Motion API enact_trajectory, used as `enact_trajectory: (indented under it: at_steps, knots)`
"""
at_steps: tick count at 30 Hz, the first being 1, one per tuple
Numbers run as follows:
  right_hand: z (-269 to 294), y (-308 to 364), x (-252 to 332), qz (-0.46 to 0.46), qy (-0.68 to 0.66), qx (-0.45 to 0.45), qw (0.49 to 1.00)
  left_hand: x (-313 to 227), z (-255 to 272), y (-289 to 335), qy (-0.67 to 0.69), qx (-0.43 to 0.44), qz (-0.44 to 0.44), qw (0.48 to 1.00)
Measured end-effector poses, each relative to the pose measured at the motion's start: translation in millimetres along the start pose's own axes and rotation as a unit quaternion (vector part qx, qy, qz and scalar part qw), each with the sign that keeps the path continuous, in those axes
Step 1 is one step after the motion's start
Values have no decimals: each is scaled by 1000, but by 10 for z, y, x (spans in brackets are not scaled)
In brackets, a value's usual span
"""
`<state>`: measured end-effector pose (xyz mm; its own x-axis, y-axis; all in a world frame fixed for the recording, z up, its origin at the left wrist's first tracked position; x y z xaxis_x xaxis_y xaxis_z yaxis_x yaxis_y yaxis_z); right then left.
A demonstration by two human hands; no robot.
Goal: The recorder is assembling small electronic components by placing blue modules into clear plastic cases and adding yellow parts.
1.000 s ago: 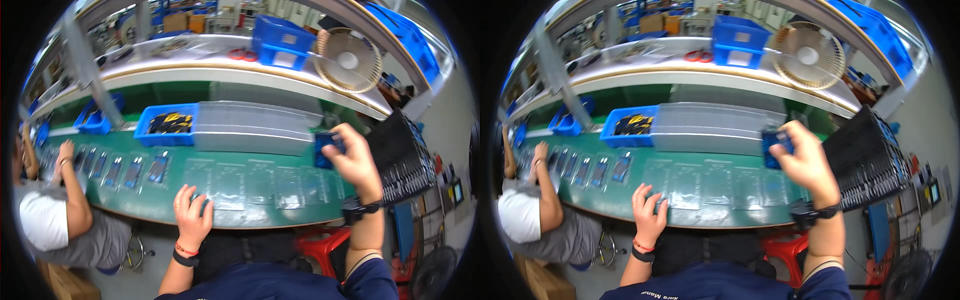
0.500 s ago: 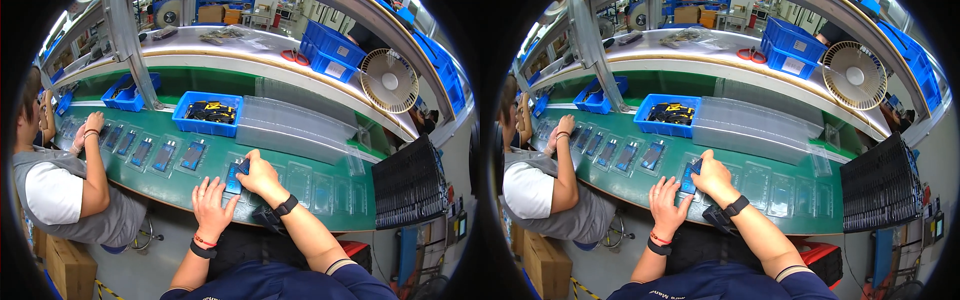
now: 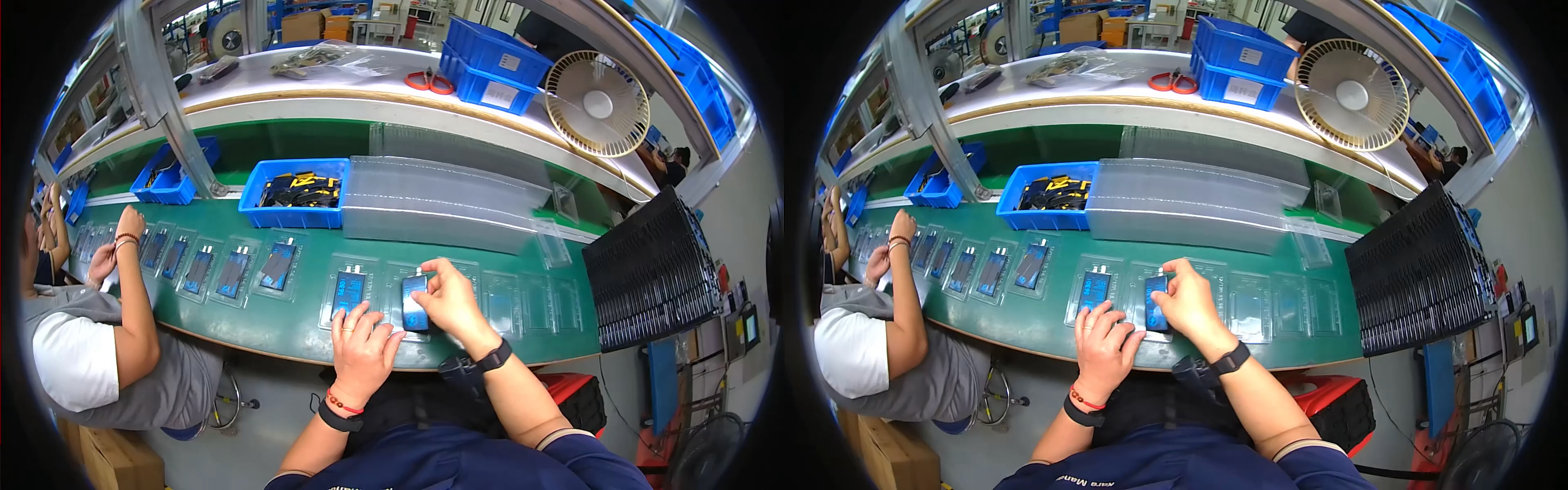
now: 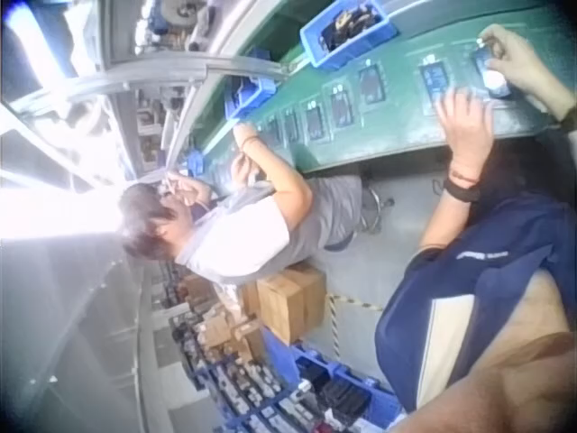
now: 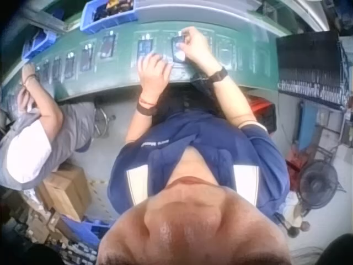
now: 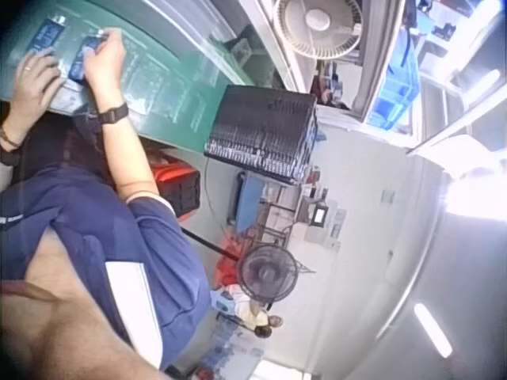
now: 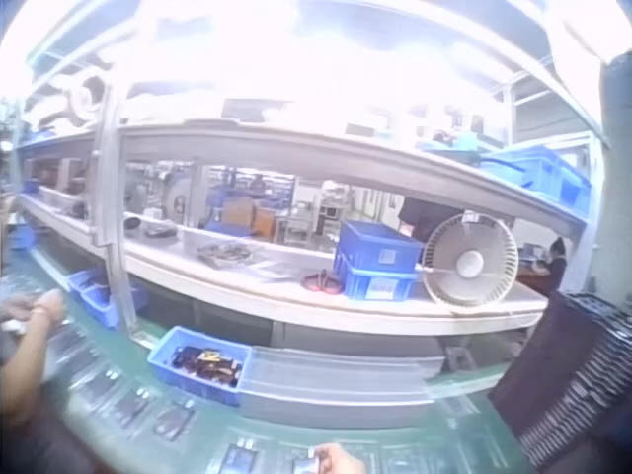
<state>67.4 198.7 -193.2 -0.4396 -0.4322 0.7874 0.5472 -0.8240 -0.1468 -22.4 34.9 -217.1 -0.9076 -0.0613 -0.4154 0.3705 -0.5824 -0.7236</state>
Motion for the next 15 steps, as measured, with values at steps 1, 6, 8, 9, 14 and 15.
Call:
enact_trajectory:
  at_steps: [1,6,8,9,14,15]
  knots:
    - [-32,17,12,6,14,-7,1000,0,-19,-2,5,4,8,1000]
    - [-171,69,133,81,165,-44,982,39,-13,7,10,29,22,999]
    - [-111,86,180,117,147,-64,980,34,6,5,14,14,14,1000]
    - [-33,104,188,117,126,-64,983,37,-5,3,11,32,21,999]
    - [1104,304,140,63,74,-115,989,37,18,-1,21,6,4,1000]
    - [1431,361,138,68,76,-169,980,45,19,8,14,19,5,1000]
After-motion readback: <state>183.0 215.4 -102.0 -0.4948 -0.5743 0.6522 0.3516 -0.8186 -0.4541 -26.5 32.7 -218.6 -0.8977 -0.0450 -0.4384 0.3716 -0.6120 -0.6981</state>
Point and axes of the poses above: each hand's wrist, its own y-axis away from the middle knuckle, its own z-axis out of the back of the hand, x = y × z, the point moved 3 cm from there along -y, towards the middle knuckle, and after that the axes turned 6 degrees about -x, right-handed, at the moved point
